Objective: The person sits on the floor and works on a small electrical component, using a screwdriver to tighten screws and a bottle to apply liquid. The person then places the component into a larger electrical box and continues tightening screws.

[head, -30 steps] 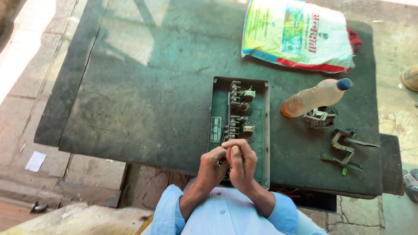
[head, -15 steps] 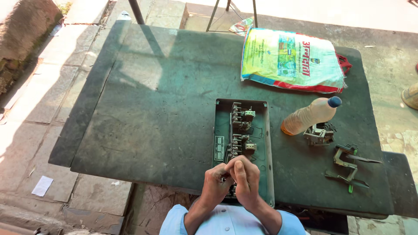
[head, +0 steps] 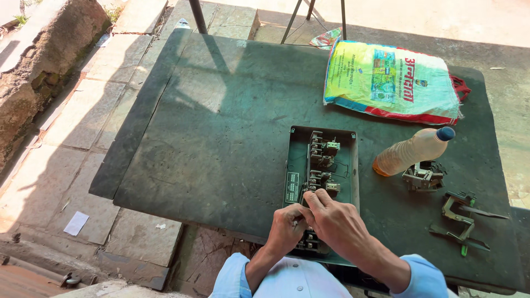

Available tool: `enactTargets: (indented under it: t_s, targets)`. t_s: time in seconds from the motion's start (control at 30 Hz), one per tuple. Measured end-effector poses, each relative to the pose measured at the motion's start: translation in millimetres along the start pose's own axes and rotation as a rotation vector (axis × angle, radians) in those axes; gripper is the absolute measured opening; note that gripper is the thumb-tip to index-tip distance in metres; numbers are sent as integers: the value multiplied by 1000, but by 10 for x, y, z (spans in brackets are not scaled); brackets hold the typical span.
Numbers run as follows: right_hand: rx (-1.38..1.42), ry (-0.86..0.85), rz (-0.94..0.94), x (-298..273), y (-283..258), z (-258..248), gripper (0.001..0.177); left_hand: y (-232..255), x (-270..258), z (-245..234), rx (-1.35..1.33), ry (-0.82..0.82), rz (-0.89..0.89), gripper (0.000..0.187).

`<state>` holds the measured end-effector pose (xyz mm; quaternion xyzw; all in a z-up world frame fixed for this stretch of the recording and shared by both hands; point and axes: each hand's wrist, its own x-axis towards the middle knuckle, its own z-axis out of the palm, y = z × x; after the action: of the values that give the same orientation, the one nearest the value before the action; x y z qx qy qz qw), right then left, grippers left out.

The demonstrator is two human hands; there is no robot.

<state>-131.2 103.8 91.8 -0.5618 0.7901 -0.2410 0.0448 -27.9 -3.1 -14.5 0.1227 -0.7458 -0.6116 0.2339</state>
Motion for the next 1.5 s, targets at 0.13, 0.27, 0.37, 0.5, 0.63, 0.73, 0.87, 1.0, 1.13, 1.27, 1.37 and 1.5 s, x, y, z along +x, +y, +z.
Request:
enactTargets:
  t_s: [0.13,0.27,0.37,0.5,0.63,0.73,0.87,1.0,1.13,1.27,1.37,1.5]
  targets:
    - [125,-176,-81,53,8,-118,24,39,29,-12,-17,27,40,14]
    - [193,-258,-199,69,91,-185,25,-47,-20,-18,-105,-22,-18,8]
    - [156,-155,-280,37,124,-171,15,-99,-30,20,-37,12,-16,10]
    - [489,35,-113,-23,146,68,22,-77,9,39,-68,33,-45,11]
    - [1029,-155,52,-92,411,274,40,-81,-46,19,-5,-19,20,8]
    - [1151,-275,44,-121,463,326,43,-94,-53,8,-7,-45,40,7]
    - [1005,294,157,-152,82,433,34,-66,-22,13,24,-31,13,11]
    - [1065,243,27,3,13,337,34,-54,-2,-8,37,-15,57,13]
    - [988,-243,-14,89,206,184,35,-76,-25,-63,-1,-51,61,12]
    - [823,293,-7,-49,48,367,38,-82,3,-38,44,2,63,17]
    - [830,360,49,-102,51,451,40,-76,-10,-35,38,-31,24,14]
    - [1034,17,43,-63,211,409,42,-72,-11,-76,7,-44,77,13]
